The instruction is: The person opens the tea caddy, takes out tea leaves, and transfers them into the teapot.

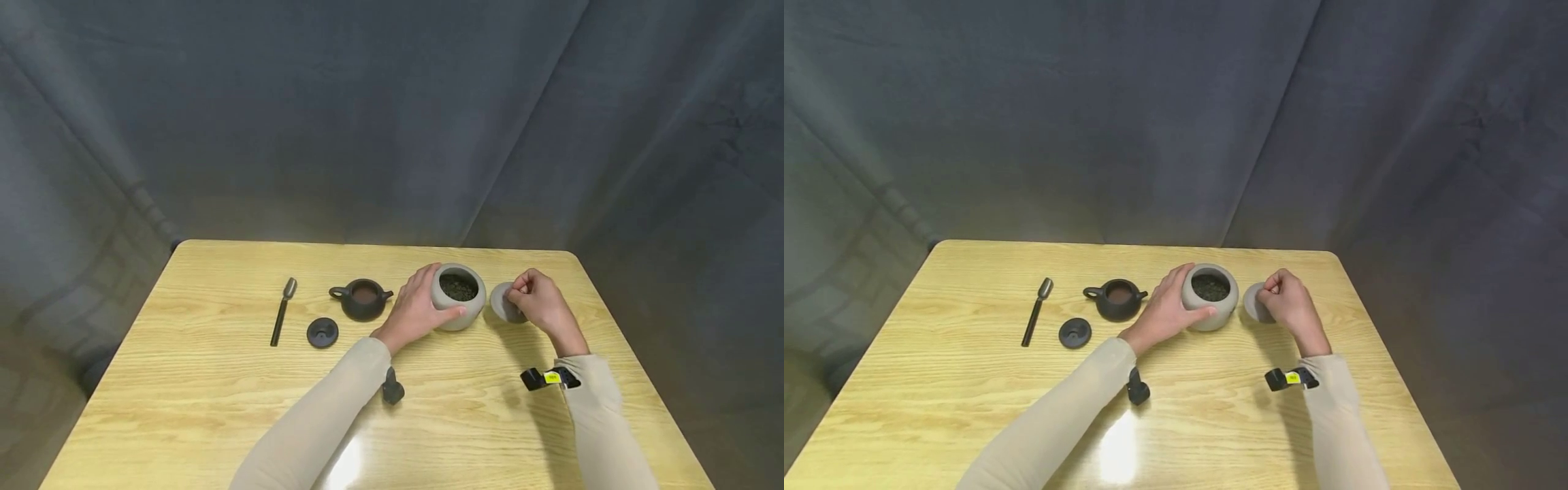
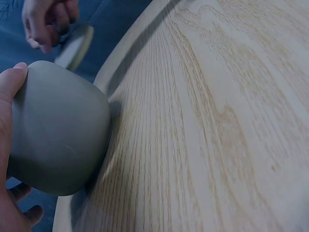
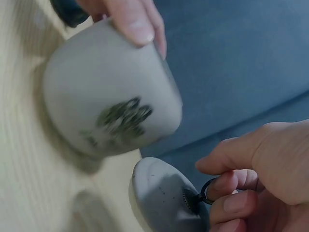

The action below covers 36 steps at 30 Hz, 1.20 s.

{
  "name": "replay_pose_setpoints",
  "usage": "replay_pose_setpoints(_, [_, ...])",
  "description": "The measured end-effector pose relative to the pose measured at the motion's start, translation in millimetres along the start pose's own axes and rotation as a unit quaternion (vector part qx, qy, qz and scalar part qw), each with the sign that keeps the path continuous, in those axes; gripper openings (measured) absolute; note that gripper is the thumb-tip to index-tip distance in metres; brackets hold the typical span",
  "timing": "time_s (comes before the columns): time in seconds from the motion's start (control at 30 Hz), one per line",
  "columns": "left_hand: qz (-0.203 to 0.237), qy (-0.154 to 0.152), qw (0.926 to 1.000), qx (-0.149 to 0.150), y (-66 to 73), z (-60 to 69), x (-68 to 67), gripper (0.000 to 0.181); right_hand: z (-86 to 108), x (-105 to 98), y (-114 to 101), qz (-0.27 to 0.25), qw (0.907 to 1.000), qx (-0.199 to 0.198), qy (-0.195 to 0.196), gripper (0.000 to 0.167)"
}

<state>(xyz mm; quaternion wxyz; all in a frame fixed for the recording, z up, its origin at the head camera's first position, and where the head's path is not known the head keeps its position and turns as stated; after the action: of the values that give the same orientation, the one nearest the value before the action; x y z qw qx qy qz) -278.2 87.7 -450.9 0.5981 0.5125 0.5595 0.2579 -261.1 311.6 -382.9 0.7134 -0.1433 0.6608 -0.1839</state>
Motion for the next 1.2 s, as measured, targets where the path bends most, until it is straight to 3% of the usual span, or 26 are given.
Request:
replay_pose_setpoints(0.3, [-0.002, -0.001, 1.0000, -0.004, 2.1, 0.3, -0.8, 0.104, -3.9, 17.4, 27.1, -0.014, 0.9992, 0.029, -0.026, 0.021])
replay_pose_setpoints(0.57, [-0.003, -0.001, 1.0000, -0.005, 5.5, 0.5, -2.3, 0.105, -7.6, 19.5, 38.9, -0.012, 0.9989, 0.045, 0.000, 0.019])
replay_pose_setpoints(1.2, [-0.009, -0.002, 0.9999, -0.011, 2.1, 0.5, -1.2, 0.104, -11.8, 28.1, 61.0, -0.023, 0.9971, 0.070, 0.015, 0.020])
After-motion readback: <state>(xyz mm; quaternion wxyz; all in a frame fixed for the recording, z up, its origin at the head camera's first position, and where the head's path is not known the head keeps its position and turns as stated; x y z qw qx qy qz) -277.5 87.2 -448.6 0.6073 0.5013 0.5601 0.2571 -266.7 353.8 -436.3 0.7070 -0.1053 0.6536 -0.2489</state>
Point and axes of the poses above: each hand's wrist, its own z-axis away from the middle knuckle, its own x-axis out of the palm, y = z × x, the point moved 8 cm from there along -z, towards the middle knuckle, and after that the axes turned 13 degrees about z, right-handed, at the moved point
